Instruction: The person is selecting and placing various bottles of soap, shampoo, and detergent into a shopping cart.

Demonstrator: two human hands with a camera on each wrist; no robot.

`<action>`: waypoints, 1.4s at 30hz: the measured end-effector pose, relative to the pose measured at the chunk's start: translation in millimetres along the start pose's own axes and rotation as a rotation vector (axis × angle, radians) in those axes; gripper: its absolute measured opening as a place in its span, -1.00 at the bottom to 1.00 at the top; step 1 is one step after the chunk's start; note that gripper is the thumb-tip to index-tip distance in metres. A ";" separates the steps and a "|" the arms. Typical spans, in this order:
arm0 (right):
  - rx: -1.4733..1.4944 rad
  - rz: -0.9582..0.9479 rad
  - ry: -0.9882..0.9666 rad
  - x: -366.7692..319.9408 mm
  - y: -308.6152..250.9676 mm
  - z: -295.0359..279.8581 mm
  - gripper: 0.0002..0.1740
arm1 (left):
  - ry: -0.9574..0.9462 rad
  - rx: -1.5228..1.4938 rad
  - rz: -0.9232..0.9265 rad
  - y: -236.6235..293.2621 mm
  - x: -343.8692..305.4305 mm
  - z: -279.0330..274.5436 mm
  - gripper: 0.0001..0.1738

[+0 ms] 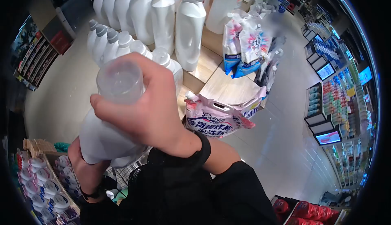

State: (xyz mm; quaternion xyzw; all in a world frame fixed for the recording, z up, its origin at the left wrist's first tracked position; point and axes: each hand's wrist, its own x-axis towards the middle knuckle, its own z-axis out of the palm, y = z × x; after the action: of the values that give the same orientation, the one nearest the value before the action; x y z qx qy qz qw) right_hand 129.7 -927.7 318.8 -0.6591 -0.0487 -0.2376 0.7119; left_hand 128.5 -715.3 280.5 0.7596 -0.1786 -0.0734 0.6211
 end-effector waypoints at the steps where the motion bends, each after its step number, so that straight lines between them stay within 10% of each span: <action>1: -0.005 -0.031 -0.004 6.4 -12.8 -14.7 -0.64 | -0.042 -0.030 0.027 10.8 8.0 13.5 -0.44; 6: 0.102 -0.158 -0.118 48.0 -49.2 -86.2 -0.72 | -0.298 -0.385 0.177 40.6 45.5 80.0 -0.38; 8: 0.170 0.131 -0.297 66.7 -63.3 -131.1 -0.69 | -0.346 -0.409 0.176 53.6 43.8 116.1 -0.44; 12: -0.014 -0.175 -0.424 99.6 -41.0 -158.8 -0.68 | -0.319 -0.537 0.266 28.8 51.3 186.6 -0.46; 23: -0.054 0.086 -0.737 147.2 7.3 -258.6 -0.49 | -0.120 -0.533 0.271 -3.0 68.9 326.4 -0.39; 42: -0.103 0.205 -1.118 187.7 49.4 -295.5 -0.56 | -0.069 -0.567 0.224 -32.9 87.8 426.6 -0.48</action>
State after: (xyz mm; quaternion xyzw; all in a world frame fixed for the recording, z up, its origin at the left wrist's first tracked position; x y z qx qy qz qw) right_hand 243.2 -1262.3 308.1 -0.7200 -0.3421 0.2157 0.5640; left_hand 73.5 -1133.1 165.5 0.5288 -0.2544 -0.0770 0.8061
